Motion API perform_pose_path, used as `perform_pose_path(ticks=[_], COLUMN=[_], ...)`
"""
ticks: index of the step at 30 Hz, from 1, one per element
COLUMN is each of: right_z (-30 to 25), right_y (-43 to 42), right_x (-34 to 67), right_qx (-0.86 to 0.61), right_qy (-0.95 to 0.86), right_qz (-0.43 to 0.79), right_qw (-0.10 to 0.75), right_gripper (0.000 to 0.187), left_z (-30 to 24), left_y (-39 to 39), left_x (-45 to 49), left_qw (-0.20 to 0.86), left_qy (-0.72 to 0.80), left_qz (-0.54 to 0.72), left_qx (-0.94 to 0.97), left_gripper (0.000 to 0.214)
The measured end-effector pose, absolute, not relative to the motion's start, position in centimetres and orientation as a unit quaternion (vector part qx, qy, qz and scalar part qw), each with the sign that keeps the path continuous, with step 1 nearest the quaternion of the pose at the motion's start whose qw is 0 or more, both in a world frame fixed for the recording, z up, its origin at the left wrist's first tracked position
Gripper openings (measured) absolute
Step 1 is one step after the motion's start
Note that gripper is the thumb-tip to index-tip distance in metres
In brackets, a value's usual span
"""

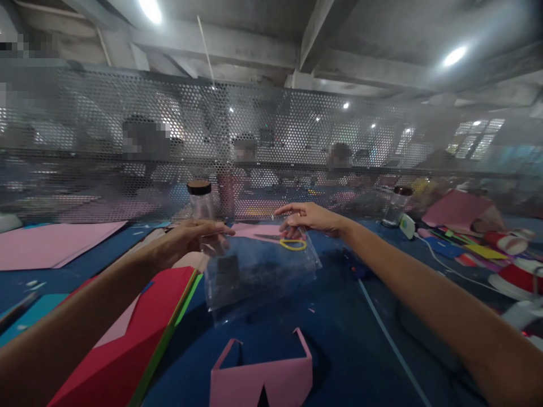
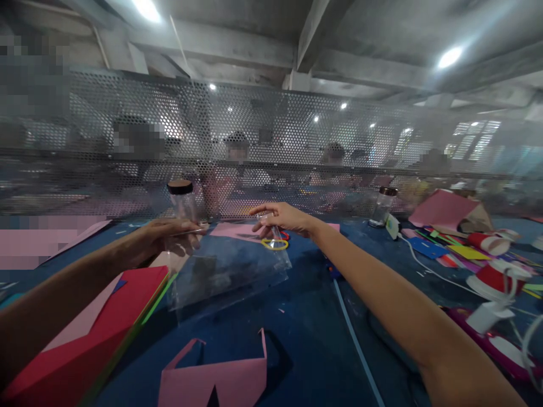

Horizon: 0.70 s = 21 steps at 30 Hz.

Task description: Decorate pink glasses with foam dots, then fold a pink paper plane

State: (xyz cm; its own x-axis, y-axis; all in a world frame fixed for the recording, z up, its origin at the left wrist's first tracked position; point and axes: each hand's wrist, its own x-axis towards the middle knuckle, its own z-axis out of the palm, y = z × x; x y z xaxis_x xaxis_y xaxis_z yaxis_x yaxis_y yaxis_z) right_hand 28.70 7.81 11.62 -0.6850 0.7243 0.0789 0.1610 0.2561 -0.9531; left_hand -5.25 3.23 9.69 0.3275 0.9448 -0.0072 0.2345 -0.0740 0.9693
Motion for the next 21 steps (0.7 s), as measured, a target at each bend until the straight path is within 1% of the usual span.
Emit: perform_pose_path(ticks=[5, 9, 11, 13, 14, 17, 19, 20, 21], right_z=[13.6, 14.6, 15.0, 15.2, 15.3, 14.9, 14.0, 13.3, 12.5], right_y=[6.6, 6.0, 6.1, 6.7, 7.2, 8.9, 9.8, 10.1, 10.2], right_x=[26.3, 23.9, 23.2, 22.9, 23.0, 24.3, 25.6, 26.3, 26.8], right_qx=[-0.281, -0.279, -0.283, -0.294, -0.303, -0.339, -0.373, -0.395, -0.407], right_qy=[-0.782, -0.793, -0.799, -0.793, -0.782, -0.703, -0.615, -0.559, -0.538], right_qz=[0.509, 0.49, 0.476, 0.456, 0.444, 0.414, 0.432, 0.453, 0.462], right_qw=[0.226, 0.23, 0.236, 0.277, 0.316, 0.469, 0.544, 0.571, 0.576], right_gripper=[0.05, 0.047, 0.046, 0.041, 0.037, 0.026, 0.022, 0.018, 0.015], left_z=[11.4, 11.7, 11.4, 11.1, 11.0, 10.7, 10.4, 10.2, 10.0], left_y=[1.7, 1.3, 1.5, 1.9, 2.1, 2.7, 3.0, 3.2, 3.3], left_x=[-4.9, -4.8, -4.9, -5.1, -5.2, -5.4, -5.6, -5.6, -5.7], left_qw=[0.483, 0.464, 0.467, 0.465, 0.465, 0.473, 0.48, 0.482, 0.483], left_qy=[0.454, 0.431, 0.423, 0.427, 0.431, 0.434, 0.427, 0.423, 0.422], left_qz=[0.289, 0.251, 0.255, 0.282, 0.303, 0.381, 0.425, 0.439, 0.45], left_qx=[0.691, 0.732, 0.734, 0.722, 0.711, 0.665, 0.638, 0.629, 0.621], left_gripper=[0.039, 0.033, 0.03, 0.026, 0.025, 0.021, 0.018, 0.018, 0.018])
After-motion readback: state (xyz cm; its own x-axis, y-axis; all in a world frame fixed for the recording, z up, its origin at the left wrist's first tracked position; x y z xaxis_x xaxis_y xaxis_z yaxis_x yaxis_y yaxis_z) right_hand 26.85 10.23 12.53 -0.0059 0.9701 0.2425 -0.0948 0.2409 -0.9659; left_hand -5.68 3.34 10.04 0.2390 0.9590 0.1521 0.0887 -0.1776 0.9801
